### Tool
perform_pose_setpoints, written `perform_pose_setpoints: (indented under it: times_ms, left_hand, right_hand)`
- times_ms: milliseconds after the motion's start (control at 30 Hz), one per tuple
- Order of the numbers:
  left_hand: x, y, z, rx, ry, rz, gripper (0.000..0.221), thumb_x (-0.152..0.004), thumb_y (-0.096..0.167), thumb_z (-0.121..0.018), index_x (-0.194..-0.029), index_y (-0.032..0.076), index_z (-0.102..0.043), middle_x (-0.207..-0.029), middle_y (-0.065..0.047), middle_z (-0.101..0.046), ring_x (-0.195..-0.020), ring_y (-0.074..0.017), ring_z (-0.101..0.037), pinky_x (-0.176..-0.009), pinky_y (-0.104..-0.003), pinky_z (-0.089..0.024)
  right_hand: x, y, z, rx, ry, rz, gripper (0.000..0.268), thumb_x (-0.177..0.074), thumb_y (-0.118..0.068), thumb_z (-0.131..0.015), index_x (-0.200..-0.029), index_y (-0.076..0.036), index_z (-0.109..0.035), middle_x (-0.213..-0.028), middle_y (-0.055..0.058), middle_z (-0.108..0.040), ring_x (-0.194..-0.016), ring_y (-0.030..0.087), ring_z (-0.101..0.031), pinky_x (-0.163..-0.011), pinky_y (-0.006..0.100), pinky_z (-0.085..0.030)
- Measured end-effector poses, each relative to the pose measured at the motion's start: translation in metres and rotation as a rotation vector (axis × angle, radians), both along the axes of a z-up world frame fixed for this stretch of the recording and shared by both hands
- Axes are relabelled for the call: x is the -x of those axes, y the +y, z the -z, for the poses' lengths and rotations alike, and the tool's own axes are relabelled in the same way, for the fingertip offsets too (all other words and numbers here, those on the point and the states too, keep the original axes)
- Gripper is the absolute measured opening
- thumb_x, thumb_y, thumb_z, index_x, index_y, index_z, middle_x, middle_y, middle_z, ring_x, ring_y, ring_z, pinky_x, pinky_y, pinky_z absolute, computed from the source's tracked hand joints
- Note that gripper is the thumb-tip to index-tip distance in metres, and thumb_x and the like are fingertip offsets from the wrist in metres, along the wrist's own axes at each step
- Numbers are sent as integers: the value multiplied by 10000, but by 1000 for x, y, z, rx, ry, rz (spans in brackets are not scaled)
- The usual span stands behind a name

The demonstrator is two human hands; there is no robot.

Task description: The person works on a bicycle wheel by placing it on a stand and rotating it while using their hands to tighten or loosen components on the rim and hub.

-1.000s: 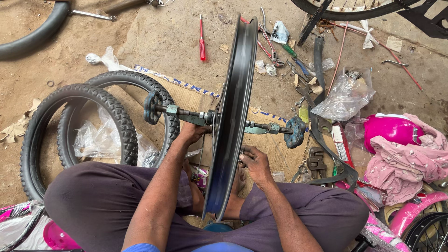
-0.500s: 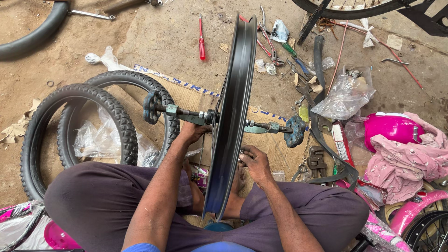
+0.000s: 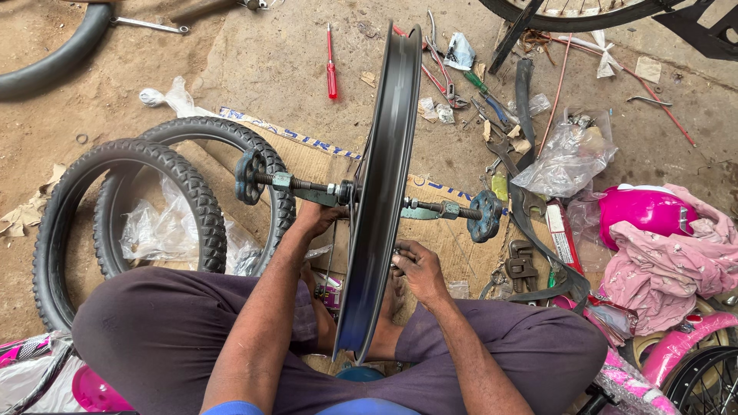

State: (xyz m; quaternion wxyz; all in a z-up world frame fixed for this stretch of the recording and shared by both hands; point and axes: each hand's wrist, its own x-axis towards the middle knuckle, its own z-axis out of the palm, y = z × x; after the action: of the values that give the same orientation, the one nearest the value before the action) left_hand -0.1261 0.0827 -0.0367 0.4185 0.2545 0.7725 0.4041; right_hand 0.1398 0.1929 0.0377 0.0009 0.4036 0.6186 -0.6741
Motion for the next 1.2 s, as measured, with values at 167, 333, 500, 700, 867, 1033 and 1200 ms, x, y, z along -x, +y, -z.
perform_pose_setpoints:
  times_ms: [167, 333, 500, 700, 867, 1033, 1200]
  left_hand:
    - [0, 0, 1, 11, 19, 22, 388, -783, 241, -857, -1102, 58, -733, -1042, -97, -743, -995, -235, -687, -871, -404, -583]
    - [1, 0, 6, 37, 18, 16, 362, -794, 214, -846, -1092, 45, -730, -1027, -98, -752, -979, -228, -699, -864, -393, -600]
    - [0, -1, 9, -7, 46, 3, 365, -767, 183, -861, -1078, 46, -729, -1014, -89, -747, -965, -224, -688, -854, -391, -585]
    - [0, -2, 8, -23, 36, -10, 313, -781, 183, -843, -1045, 60, -730, -978, -75, -752, -938, -207, -701, -838, -382, -600]
    - [0, -1, 11, -12, 79, 10, 320, -768, 182, -869, -1026, 46, -736, -969, -84, -751, -930, -211, -696, -835, -384, -591]
    - [2, -1, 25, -32, 23, -13, 299, -795, 181, -841, -1046, 55, -736, -975, -76, -754, -928, -208, -701, -832, -385, -600]
    - [5, -4, 39, -31, 154, 21, 345, -814, 189, -846, -1089, 38, -702, -1012, -104, -733, -953, -229, -674, -832, -391, -569]
  right_hand:
    - [2, -1, -6, -23, -1, -13, 325, -968, -48, -613, -1292, -29, -644, -983, 96, -732, -839, 111, -697, -702, 263, -607]
    - [-1, -12, -25, -156, -255, -202, 225, -977, -121, -614, -1165, -123, -737, -928, 61, -733, -735, 148, -646, -664, 307, -584]
    - [-20, -32, -56, -627, 72, -589, 129, -897, -71, -674, -1008, -51, -738, -914, 72, -658, -867, 177, -661, -819, 345, -591]
    - [-26, -57, -106, -786, 285, -737, 160, -1002, -103, -593, -1069, -87, -737, -893, 62, -617, -834, 191, -658, -738, 338, -631]
    - [-10, -88, -126, -827, 355, -530, 167, -942, -224, -719, -976, -61, -712, -866, 64, -622, -774, 201, -678, -645, 339, -642]
    - [-6, -95, -116, -1100, 477, -464, 74, -804, -64, -718, -840, -35, -660, -871, 86, -613, -803, 238, -678, -662, 355, -627]
    - [-9, -96, -94, -1183, 397, -450, 138, -756, 11, -707, -704, -29, -586, -759, 78, -550, -739, 215, -644, -649, 342, -613]
